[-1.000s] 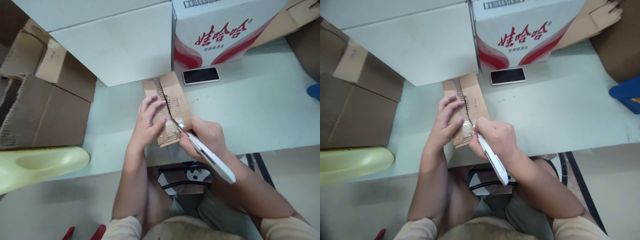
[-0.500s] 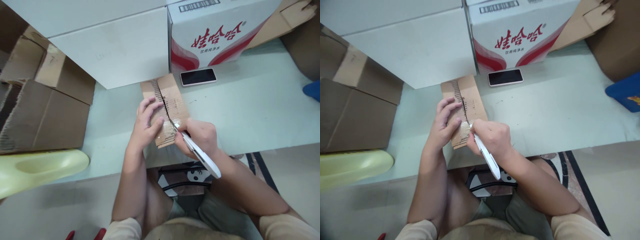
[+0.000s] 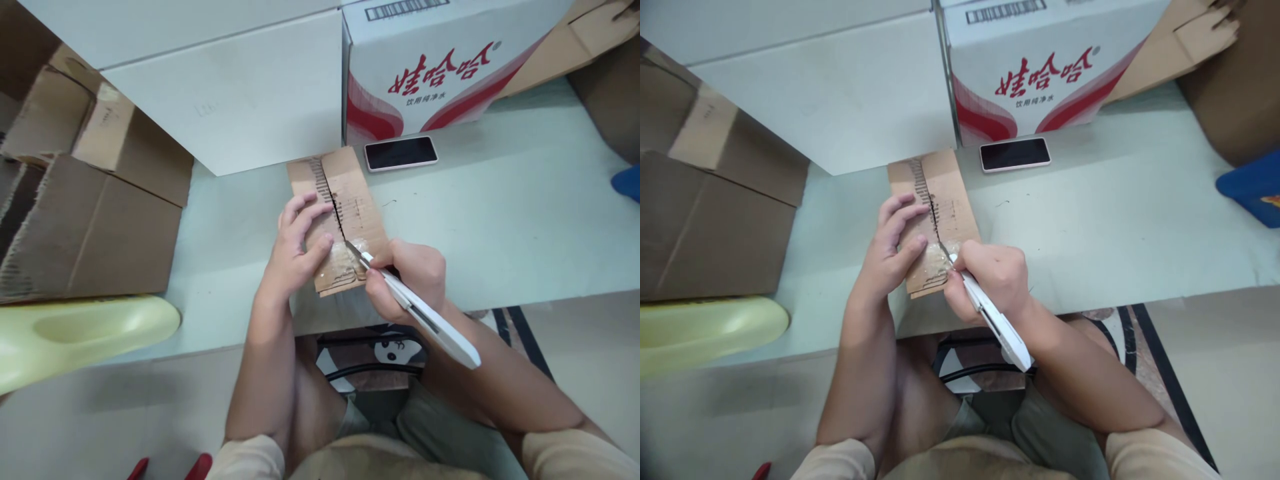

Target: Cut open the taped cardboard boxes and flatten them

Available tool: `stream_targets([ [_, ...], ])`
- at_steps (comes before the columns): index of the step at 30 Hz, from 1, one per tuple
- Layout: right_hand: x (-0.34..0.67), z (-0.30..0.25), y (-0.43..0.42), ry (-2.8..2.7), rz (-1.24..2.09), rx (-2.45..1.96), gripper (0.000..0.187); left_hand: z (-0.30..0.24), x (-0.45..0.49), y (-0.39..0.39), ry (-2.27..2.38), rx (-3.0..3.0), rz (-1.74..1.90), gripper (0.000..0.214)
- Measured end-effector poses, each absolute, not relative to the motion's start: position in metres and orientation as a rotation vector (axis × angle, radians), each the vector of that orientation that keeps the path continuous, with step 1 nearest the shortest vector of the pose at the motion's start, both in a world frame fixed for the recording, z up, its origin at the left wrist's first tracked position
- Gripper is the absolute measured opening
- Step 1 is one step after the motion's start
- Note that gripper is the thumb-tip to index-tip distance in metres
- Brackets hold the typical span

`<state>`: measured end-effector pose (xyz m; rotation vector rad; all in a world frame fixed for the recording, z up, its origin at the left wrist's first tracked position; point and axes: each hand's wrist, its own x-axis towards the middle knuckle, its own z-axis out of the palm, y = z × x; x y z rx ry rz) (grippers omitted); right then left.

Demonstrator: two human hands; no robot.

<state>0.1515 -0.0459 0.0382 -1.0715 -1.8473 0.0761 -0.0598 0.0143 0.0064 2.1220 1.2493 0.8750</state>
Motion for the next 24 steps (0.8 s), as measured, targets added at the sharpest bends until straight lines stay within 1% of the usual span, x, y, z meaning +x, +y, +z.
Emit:
stream_targets([
  [5, 0.15, 0.042, -0.048, -1.853, 0.1, -1.086, 0.017, 0.008, -0.058, 0.014, 1.247, 2.13, 0.886, 0.058],
  [12, 0.147, 0.045, -0.05, -1.903, 0.025, -1.194, 0.018, 0.009, -0.05, 0.012, 1.314, 2.11, 0.938, 0.047],
  [24, 0.153, 0.052, -0.051, -1.847, 0.304, -1.13, 0.014, 0.01, -0.046, 0.009, 1.321, 2.1, 1.024, 0.04],
])
